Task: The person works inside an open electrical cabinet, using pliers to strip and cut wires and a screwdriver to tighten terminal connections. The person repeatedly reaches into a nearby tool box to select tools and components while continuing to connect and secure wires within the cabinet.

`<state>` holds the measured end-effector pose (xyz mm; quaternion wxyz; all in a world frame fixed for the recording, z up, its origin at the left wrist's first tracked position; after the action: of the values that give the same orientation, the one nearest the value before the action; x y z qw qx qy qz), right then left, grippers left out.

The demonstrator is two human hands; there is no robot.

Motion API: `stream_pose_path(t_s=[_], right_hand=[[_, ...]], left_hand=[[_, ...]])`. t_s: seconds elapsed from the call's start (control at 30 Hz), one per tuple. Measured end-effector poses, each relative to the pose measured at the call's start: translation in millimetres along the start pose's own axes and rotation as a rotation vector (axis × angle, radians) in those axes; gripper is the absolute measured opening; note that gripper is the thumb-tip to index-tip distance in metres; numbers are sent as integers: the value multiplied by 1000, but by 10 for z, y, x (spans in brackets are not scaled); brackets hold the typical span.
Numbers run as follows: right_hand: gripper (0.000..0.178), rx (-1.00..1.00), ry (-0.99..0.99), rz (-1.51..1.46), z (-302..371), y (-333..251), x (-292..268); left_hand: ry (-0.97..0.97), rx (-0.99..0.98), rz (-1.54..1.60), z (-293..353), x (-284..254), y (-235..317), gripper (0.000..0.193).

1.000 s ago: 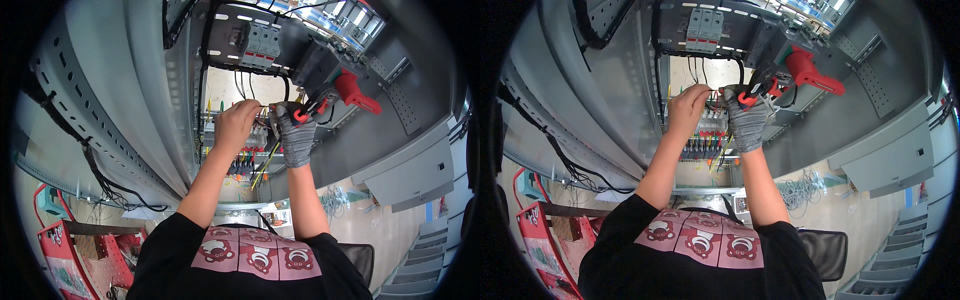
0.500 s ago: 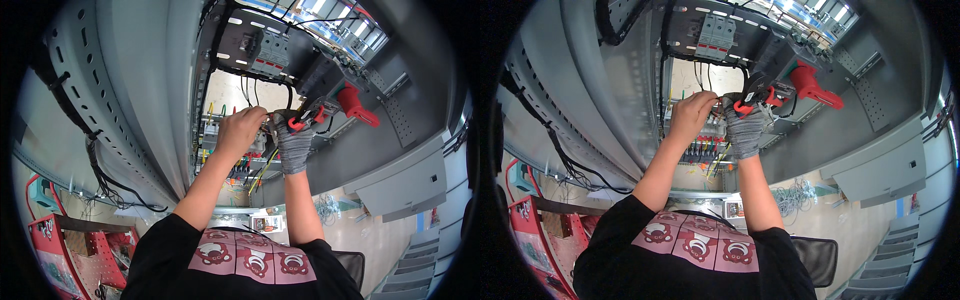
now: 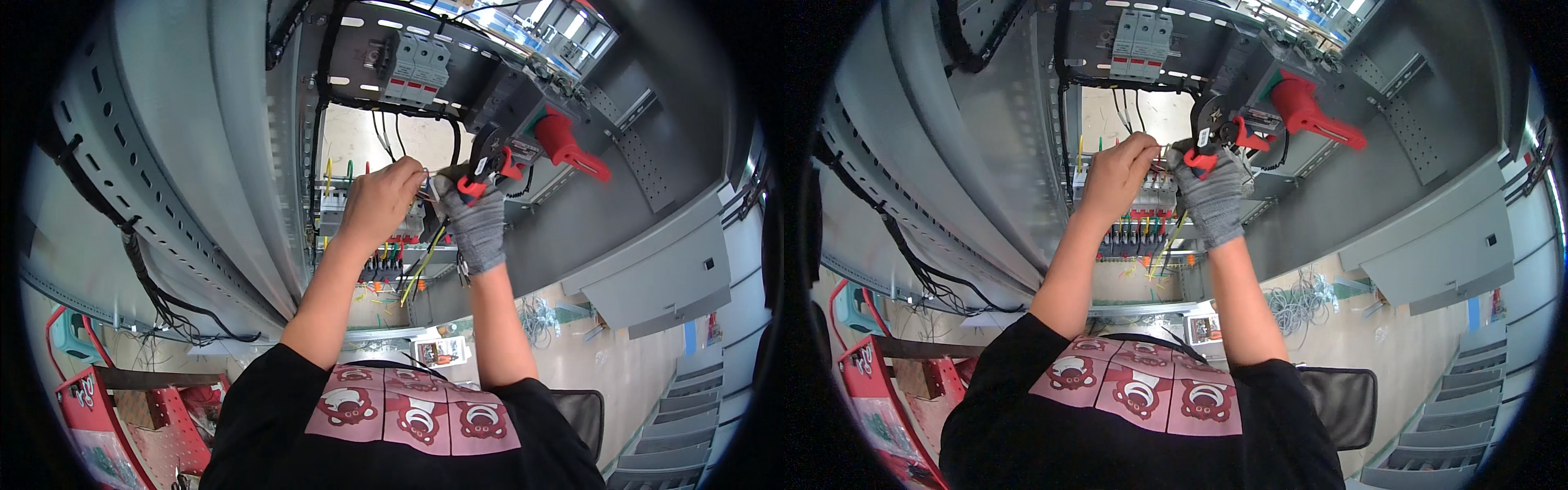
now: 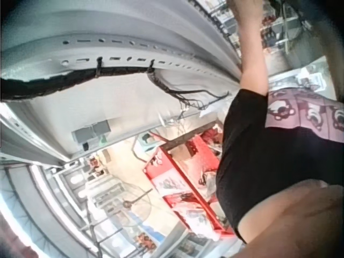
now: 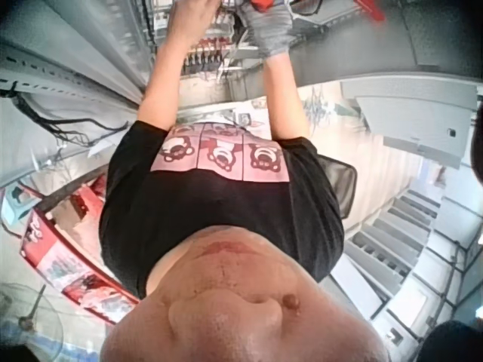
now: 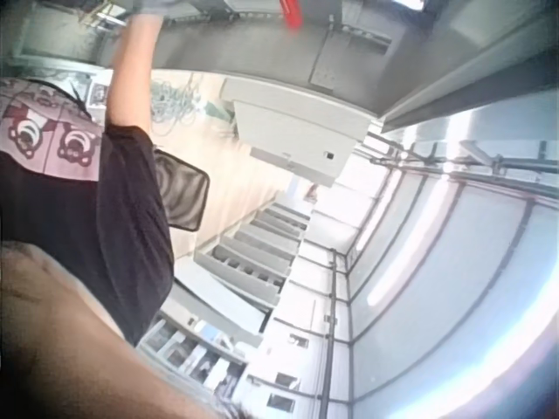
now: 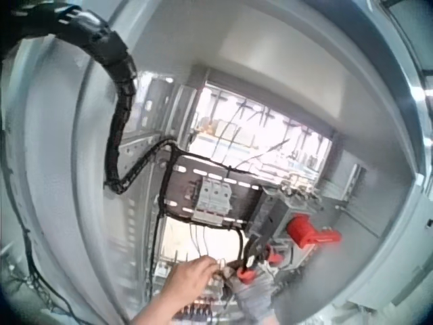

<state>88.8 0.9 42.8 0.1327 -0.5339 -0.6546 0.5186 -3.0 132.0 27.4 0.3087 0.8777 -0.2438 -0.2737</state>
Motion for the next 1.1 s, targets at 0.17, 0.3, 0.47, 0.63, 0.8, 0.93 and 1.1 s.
stream_pose_path(t_s=[0.17,0.3,0.47,0.63,0.8,0.93,1.1], right_hand=[[39,3,44,360,716,-204,-579],[47,178,-303,279,1426,77,-1055],[47,714,-851,-221,1931,420,-1062],[68,963,-753,-941,2168,709,-874],[69,499,-695,-428,1452,545,-952],[50,264,-602,-212,506,1,-595],[33,199,-554,20,140,70,-314]], left_hand=[[51,-2,-47,42,-69,-44,13],[43,-7,-81,36,-38,-8,15],[67,-16,-76,44,6,-23,12],[74,-31,-58,1,-29,14,12],[102,9,-43,31,-28,-1,12],[115,10,-57,22,-95,31,12],[105,-7,-28,3,-72,33,12]])
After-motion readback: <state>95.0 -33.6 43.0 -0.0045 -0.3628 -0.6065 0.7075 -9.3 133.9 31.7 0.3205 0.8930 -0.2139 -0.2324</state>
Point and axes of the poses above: each hand's wrist, its own z-axis away from the middle knuckle, its own x-axis out of the palm, y = z × x, the point moved 1 cm from there along -z, towards the middle knuckle, and after that the axes turned 1 degree about -x, right-handed, at the moved point
